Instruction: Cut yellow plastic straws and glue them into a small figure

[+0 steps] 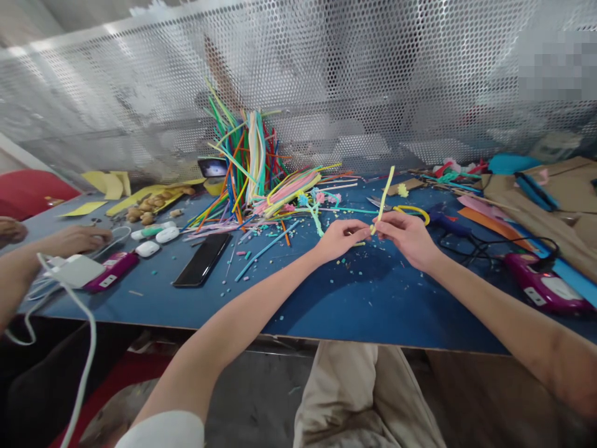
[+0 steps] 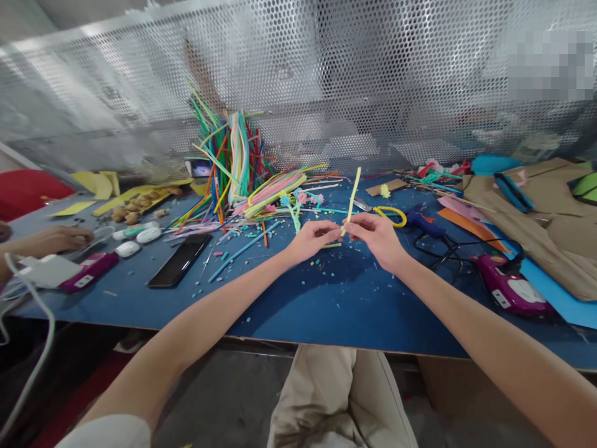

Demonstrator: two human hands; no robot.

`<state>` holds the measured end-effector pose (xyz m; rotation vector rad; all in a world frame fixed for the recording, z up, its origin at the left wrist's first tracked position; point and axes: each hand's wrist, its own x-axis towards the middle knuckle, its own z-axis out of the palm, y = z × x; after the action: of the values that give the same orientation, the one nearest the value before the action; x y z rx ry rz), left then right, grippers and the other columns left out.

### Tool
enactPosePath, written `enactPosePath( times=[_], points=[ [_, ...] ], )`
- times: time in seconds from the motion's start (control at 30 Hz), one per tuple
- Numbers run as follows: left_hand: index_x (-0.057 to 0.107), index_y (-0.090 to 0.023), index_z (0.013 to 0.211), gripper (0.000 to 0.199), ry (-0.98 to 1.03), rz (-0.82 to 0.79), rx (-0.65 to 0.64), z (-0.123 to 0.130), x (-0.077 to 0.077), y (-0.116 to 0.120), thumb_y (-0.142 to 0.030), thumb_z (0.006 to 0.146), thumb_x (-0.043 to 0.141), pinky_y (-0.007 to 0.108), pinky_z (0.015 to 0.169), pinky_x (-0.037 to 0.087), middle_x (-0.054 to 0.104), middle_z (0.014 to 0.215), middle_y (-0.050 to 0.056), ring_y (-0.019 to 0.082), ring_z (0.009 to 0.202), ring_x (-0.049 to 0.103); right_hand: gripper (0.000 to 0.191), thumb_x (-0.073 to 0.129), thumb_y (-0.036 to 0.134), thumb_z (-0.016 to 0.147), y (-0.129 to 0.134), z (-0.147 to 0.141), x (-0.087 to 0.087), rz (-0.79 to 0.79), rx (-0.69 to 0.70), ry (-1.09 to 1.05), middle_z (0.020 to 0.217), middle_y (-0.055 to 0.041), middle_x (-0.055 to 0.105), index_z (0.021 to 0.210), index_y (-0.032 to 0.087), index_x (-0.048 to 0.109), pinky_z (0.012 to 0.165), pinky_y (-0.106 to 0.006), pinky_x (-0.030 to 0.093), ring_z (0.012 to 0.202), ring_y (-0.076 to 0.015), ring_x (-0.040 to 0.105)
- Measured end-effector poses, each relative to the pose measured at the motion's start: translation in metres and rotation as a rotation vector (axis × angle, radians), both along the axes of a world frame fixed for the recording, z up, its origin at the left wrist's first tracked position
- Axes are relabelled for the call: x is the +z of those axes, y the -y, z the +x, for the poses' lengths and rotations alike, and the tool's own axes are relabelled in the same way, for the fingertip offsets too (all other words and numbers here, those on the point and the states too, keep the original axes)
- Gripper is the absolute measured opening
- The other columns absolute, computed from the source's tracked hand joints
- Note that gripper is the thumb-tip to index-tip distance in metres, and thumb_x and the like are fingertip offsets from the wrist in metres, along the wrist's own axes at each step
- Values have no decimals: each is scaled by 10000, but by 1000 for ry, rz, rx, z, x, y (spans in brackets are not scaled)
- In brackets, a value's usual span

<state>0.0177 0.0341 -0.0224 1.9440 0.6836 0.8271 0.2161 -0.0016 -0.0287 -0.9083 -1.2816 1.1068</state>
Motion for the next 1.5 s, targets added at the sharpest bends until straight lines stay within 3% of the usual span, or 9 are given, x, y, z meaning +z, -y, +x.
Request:
enactPosePath(
  times=[0.4,0.63,0.77,0.93,1.17,1.5],
  points=[
    [740,-142,960,368,28,-124,-9,0,4,5,-478,867,622,268,761,502,731,862,62,140,782,637,161,814,371,717,1,-3,-2,99,-87,108,812,-13,729,813,258,751,744,-368,528,723,-166,646],
    [753,-152,972,395,71,-231,-38,1,3,8,-510,825,673,251,673,514,736,932,80,100,694,591,166,798,347,733,3,-3,-1,105,-48,88,767,-19,715,816,225,723,701,-353,544,683,-164,650],
    [741,-128,959,437,104,-374,-47,3,1,7,-524,774,722,272,693,554,725,985,104,95,702,590,202,791,361,744,2,-2,0,83,0,87,811,-29,720,845,203,716,728,-344,536,703,-157,651],
    [725,-98,898,469,88,-425,-76,3,-1,4,-539,741,746,272,696,560,719,935,100,77,663,575,233,779,387,759,2,-3,0,79,46,116,812,-13,693,875,204,693,739,-325,523,719,-149,633],
    [649,-150,1164,565,256,-580,-27,7,-2,6,-380,686,843,324,746,583,715,927,72,110,739,647,229,775,374,761,2,-3,-1,91,19,101,820,-15,678,876,206,671,750,-327,521,754,-155,623],
    [732,-111,1007,449,211,-587,-33,5,-3,6,-432,704,817,289,758,566,710,924,82,75,713,606,233,775,386,755,-1,-3,-6,131,-32,152,819,-22,690,878,206,694,722,-338,516,723,-165,631]
  ],
)
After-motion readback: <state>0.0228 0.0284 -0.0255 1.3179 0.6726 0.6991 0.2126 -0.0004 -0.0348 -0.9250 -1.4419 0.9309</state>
